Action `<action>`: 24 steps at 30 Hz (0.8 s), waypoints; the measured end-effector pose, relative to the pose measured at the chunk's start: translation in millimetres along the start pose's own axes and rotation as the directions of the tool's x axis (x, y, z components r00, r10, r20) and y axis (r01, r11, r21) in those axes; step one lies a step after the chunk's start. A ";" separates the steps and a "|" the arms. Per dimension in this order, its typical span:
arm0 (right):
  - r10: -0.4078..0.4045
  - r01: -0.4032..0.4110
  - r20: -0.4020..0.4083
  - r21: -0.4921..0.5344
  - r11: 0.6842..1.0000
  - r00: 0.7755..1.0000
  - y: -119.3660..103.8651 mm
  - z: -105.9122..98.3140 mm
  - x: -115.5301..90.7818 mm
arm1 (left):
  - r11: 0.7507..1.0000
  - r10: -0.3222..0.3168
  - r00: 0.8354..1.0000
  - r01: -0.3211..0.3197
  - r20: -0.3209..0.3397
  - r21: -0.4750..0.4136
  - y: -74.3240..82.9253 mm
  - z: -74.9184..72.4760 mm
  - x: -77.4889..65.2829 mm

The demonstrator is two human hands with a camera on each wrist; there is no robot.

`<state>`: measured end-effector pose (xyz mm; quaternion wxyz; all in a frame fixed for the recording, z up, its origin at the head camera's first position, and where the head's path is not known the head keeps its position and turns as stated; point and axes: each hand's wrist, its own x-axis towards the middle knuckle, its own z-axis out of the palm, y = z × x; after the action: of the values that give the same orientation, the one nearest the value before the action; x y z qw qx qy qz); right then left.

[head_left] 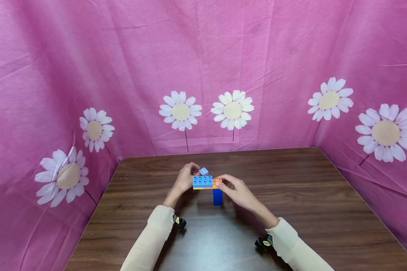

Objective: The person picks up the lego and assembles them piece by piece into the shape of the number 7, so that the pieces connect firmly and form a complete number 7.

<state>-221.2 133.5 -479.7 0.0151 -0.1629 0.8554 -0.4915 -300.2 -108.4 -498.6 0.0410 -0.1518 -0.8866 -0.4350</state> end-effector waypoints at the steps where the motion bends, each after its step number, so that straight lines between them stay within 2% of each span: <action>1: -0.001 0.001 0.003 0.000 1.000 1.000 0.5 0.0 0.1 | 1.000 0.017 1.000 -0.017 0.009 0.024 -0.3 0.7 1.6; 4: 0.001 -0.001 0.014 0.013 1.000 1.000 1.6 -0.1 0.1 | 0.997 0.027 0.999 -0.030 0.044 0.072 -1.6 2.7 5.5; 10: 0.017 -0.019 0.034 0.039 0.999 0.999 1.9 -1.1 -0.5 | 0.992 -0.012 0.994 -0.001 0.104 0.126 -5.7 9.1 12.6; 16: -0.053 0.052 0.042 0.038 0.998 0.998 4.8 -1.9 -0.8 | 0.990 -0.037 0.990 0.017 0.136 0.142 -16.3 17.4 21.5; 24: -0.112 0.110 0.042 0.049 0.993 0.993 8.3 4.1 -1.0 | 0.990 -0.101 0.989 0.088 0.111 0.113 -36.5 29.3 30.6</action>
<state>-221.7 134.2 -489.0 0.0108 -0.2209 0.8328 -0.5075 -338.7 -99.2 -538.1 -0.0232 -0.1322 -0.9160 -0.3781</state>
